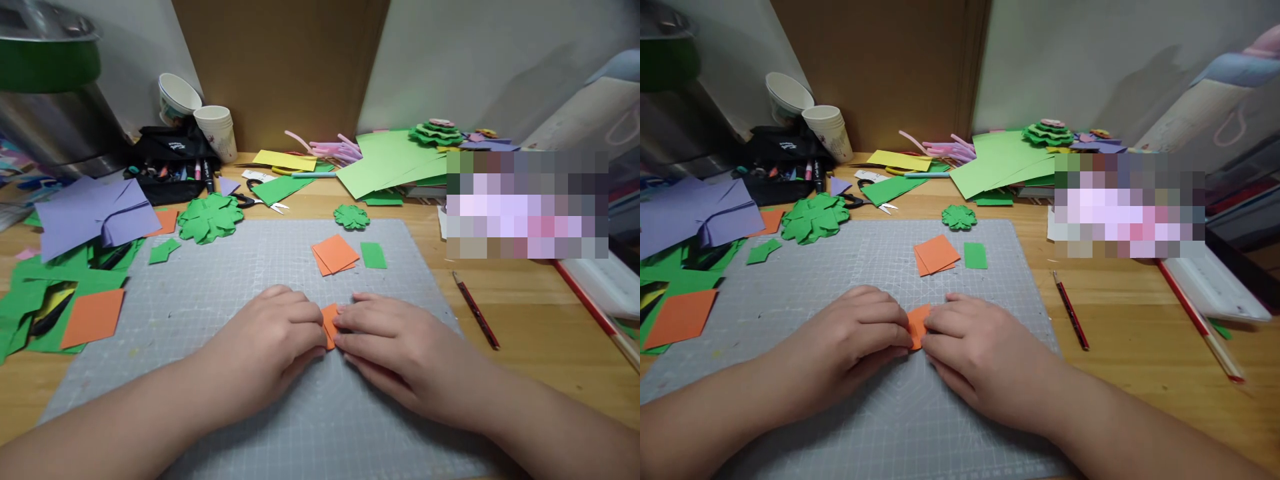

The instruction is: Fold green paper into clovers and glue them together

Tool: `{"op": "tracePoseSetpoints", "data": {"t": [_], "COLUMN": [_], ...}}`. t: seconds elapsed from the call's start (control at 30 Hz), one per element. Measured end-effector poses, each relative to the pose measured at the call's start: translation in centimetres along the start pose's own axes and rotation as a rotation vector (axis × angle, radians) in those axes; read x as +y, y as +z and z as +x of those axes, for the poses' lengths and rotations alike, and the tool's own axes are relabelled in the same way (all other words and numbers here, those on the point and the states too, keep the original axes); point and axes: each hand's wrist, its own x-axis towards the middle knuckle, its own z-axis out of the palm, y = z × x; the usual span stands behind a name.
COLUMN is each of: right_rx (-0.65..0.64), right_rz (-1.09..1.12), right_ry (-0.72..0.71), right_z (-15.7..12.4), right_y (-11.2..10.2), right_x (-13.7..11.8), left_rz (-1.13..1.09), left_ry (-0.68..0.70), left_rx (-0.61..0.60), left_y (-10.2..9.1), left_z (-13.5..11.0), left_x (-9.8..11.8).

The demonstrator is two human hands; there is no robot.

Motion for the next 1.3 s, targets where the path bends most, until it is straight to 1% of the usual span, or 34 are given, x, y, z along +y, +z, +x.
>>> {"op": "tracePoseSetpoints", "data": {"t": [0.1, 0.23, 0.3, 0.43, 0.67, 0.8, 0.97, 1.03, 1.13, 1.3], "right_rx": [0.003, 0.001, -0.015, -0.041, -0.063, -0.072, -0.071, -0.062, -0.049, -0.033], "right_rz": [0.002, -0.012, -0.026, -0.044, -0.060, -0.056, -0.034, -0.022, -0.007, -0.008], "right_ry": [-0.007, 0.008, 0.016, 0.015, 0.013, 0.011, 0.029, 0.028, 0.020, 0.009], "right_z": [0.0, 0.0, 0.0, -0.1, -0.2, -0.2, -0.3, -0.3, -0.3, -0.2], "right_y": [0.0, -0.1, -0.2, -0.3, -0.3, -0.3, -0.5, -0.5, -0.5, -0.5], "right_x": [0.0, -0.2, -0.4, -0.6, -0.7, -0.8, -0.7, -0.6, -0.5, -0.5], "left_rz": [-0.051, -0.092, -0.100, -0.092, -0.077, -0.101, -0.167, -0.198, -0.204, -0.101], "left_ry": [-0.107, -0.296, -0.348, -0.400, -0.427, -0.430, -0.350, -0.339, -0.375, -0.432], "left_rx": [0.003, 0.052, 0.063, 0.067, 0.082, 0.074, 0.011, -0.002, 0.017, 0.076], "left_y": [0.1, 0.4, 0.5, 0.7, 1.1, 0.8, 0.2, 0.1, 0.2, 0.9], "left_z": [0.1, 0.2, 0.2, 0.4, 1.1, 1.1, 0.8, 0.8, 1.0, 1.2], "left_x": [0.1, 0.1, 0.1, 0.5, 0.5, 0.3, -0.4, -0.4, 0.0, 0.8]}}
